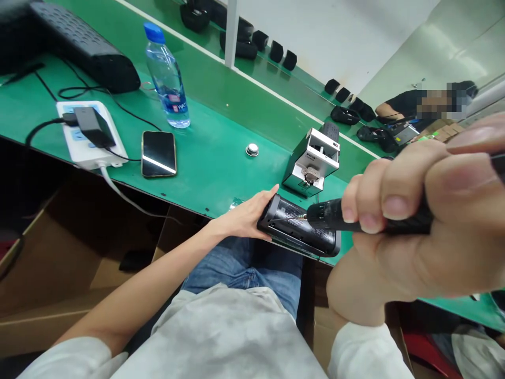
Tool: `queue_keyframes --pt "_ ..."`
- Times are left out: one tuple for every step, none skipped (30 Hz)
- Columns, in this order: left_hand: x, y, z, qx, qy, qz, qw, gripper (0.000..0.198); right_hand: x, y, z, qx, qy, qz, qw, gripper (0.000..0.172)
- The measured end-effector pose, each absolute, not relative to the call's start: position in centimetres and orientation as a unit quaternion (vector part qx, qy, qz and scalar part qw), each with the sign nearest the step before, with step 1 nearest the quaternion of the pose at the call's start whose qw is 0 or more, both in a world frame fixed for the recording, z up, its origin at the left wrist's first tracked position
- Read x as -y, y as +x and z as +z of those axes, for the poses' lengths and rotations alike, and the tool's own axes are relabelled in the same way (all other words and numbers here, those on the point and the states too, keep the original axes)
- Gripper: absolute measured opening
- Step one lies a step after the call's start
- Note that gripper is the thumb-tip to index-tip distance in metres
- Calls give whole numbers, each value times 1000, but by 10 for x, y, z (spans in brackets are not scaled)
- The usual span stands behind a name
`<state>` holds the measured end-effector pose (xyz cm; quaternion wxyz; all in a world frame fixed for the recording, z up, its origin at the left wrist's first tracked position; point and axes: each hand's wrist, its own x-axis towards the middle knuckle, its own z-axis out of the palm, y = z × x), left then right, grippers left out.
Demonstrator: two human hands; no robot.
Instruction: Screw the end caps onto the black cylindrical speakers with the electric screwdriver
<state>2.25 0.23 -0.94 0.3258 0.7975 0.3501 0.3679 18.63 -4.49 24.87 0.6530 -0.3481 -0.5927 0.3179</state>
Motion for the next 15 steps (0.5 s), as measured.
queue_keyframes --pt "-2 23 -10 -349 796 371 327 150 46 179 248 585 -341 304 670 15" --pt "-3 23 -11 -349 795 372 328 151 47 172 246 576 -335 291 686 16" --pt "-3 24 -12 -350 794 373 328 152 48 167 244 572 -328 283 696 18" --pt "-4 25 -13 -352 794 373 326 153 48 163 241 578 -322 284 694 18" --pt "-4 25 -13 -356 793 373 324 153 47 161 237 589 -313 292 685 18" --pt "-4 26 -14 -359 794 372 321 151 45 161 231 601 -300 303 676 17" --pt "-5 27 -14 -361 794 372 319 148 42 162 224 612 -286 316 666 17" --pt "-5 28 -13 -360 794 374 317 145 38 163 217 623 -276 334 651 16" --pt "-4 29 -13 -357 795 376 315 142 34 165 210 632 -269 352 636 17" --pt "-4 30 -13 -351 797 381 311 140 30 166 202 636 -266 365 625 17" --pt "-4 30 -13 -343 801 386 304 140 27 167 196 638 -265 370 621 19" --pt "-4 31 -14 -335 806 390 292 141 24 168 190 638 -266 368 621 22" --pt "-4 32 -15 -331 812 391 279 143 22 168 185 636 -270 367 622 24" --pt "-4 33 -16 -329 817 390 267 144 21 169 182 630 -277 363 628 25" --pt "-4 33 -17 -330 822 386 258 144 21 169 180 623 -285 358 634 26"
